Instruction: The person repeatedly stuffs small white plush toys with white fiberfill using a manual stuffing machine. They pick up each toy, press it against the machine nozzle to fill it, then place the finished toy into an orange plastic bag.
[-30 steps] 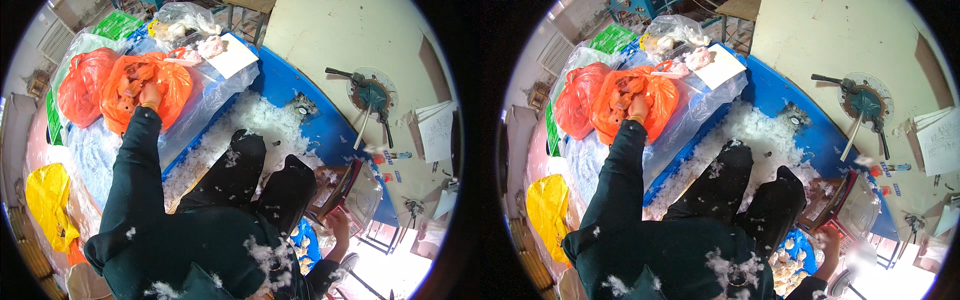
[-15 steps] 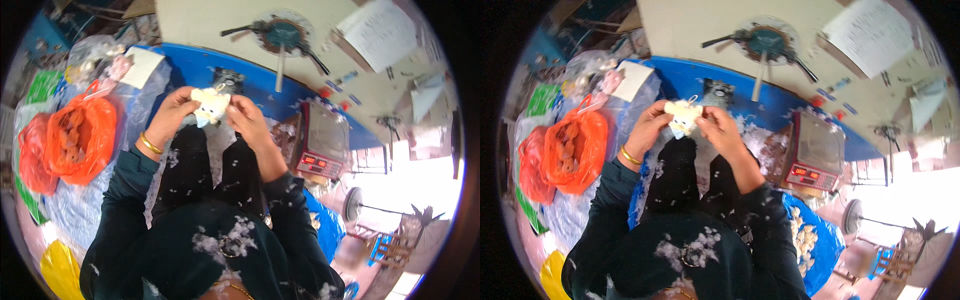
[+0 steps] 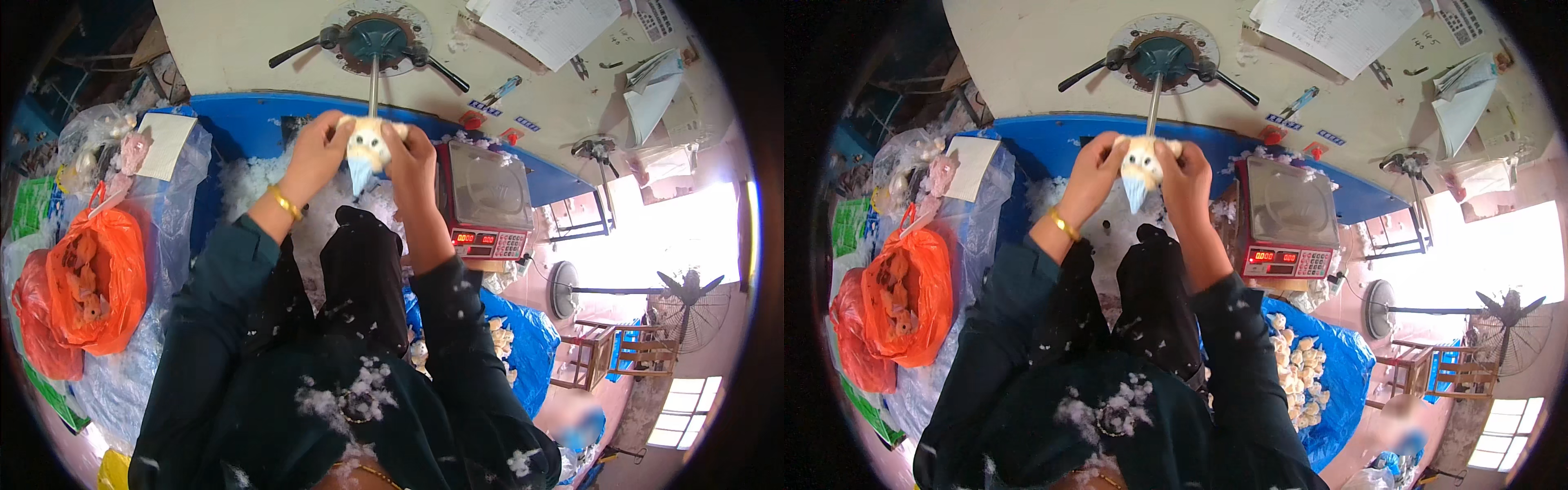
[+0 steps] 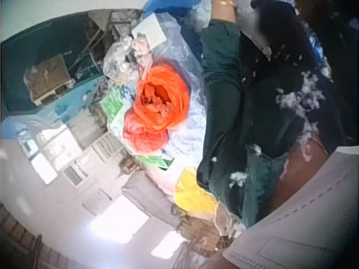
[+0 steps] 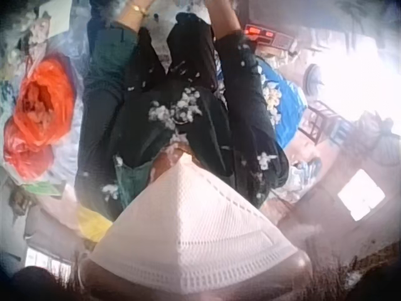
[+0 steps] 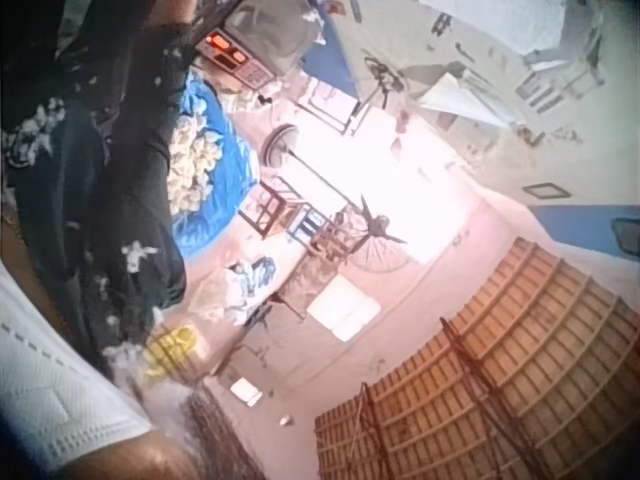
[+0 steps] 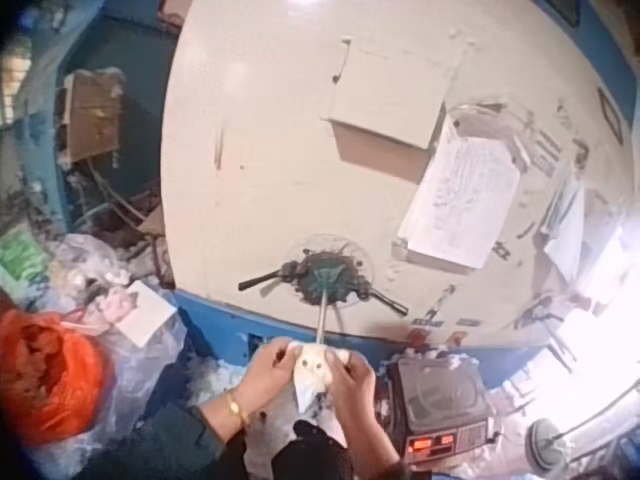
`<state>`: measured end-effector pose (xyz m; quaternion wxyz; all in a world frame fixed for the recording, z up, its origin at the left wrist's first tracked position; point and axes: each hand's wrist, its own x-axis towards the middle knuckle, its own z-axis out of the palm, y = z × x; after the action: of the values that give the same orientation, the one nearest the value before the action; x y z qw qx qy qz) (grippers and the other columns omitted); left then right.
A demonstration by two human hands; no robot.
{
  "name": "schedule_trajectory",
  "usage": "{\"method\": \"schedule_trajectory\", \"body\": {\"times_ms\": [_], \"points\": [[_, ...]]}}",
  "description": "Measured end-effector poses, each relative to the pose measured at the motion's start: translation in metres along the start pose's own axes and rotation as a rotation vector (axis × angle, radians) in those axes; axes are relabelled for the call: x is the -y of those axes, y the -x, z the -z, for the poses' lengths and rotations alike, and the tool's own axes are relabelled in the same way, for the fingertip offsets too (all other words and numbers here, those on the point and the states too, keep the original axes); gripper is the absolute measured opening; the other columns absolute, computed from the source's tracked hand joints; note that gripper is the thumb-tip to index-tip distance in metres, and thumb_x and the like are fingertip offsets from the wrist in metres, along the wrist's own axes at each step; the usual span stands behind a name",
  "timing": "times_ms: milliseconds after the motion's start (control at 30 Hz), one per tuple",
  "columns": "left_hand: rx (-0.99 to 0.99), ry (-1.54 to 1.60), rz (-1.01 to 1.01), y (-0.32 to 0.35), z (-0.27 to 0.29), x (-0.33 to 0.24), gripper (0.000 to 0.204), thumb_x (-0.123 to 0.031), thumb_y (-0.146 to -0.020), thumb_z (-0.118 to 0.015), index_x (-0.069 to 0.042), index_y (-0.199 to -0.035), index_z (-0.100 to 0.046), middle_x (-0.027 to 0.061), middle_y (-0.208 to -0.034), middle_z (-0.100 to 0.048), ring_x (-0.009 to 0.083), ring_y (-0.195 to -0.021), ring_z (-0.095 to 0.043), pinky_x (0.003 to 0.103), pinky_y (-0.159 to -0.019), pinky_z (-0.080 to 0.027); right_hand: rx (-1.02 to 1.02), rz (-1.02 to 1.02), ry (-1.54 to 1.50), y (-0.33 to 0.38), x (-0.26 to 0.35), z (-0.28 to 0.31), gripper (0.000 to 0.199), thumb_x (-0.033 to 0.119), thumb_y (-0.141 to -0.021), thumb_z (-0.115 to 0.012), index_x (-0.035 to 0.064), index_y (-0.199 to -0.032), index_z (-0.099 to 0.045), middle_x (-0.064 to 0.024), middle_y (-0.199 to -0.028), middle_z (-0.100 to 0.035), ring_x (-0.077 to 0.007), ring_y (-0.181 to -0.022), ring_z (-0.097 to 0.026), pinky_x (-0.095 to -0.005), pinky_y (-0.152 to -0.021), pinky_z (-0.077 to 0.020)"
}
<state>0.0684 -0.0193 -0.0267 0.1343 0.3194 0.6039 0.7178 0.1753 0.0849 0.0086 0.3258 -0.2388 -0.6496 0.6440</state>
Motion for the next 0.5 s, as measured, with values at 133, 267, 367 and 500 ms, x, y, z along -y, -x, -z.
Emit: {"method": "schedule_trajectory", "body": {"times_ms": [133,267,367,500], "points": [[-0.025,-0.124,0.062,-0.055,-0.004,0.009,0.020,-0.020,-0.095,-0.054,-0.002,-0.087,-0.058,-0.0031,-0.069,-0.051,0.0043,-0.062,-0.042,0.022,-0.054,-0.035,-0.122,0.072,0.048,-0.072,-0.024,-0.019,0.019,0.016,-0.086,-0.066,-0.0024,-0.081,-0.060,-0.0025,-0.074,-0.060,-0.0098,-0.064,-0.051,-0.0281,-0.056,-0.0420],[-0.037,-0.135,0.039,-0.074,-0.003,0.009,0.021,-0.019,-0.094,-0.054,-0.001,-0.084,-0.059,-0.0022,-0.068,-0.051,0.0045,-0.061,-0.042,0.023,-0.053,-0.035,-0.113,-0.043,-0.157,-0.092,-0.015,-0.033,0.017,0.014,-0.086,-0.066,-0.0014,-0.079,-0.060,-0.0020,-0.072,-0.058,-0.0085,-0.062,-0.049,-0.0267,-0.055,-0.0412],[-0.025,-0.168,0.009,-0.061,-0.003,0.003,0.020,-0.018,-0.093,-0.054,0.000,-0.085,-0.059,0.0005,-0.068,-0.053,0.0070,-0.061,-0.044,0.025,-0.054,-0.036,-0.133,0.000,-0.155,-0.079,-0.022,-0.023,0.017,0.013,-0.086,-0.067,-0.0009,-0.078,-0.060,-0.0013,-0.071,-0.057,-0.0074,-0.061,-0.049,-0.0256,-0.054,-0.0407],[-0.052,-0.059,0.018,-0.042,0.003,0.019,0.019,-0.015,-0.091,-0.055,0.002,-0.085,-0.059,0.0048,-0.065,-0.053,0.0108,-0.059,-0.046,0.028,-0.055,-0.039,-0.063,-0.002,-0.276,-0.053,-0.022,-0.021,0.016,0.011,-0.085,-0.067,0.0014,-0.077,-0.057,0.0005,-0.068,-0.055,-0.0049,-0.057,-0.045,-0.0231,-0.049,-0.0352]]}}
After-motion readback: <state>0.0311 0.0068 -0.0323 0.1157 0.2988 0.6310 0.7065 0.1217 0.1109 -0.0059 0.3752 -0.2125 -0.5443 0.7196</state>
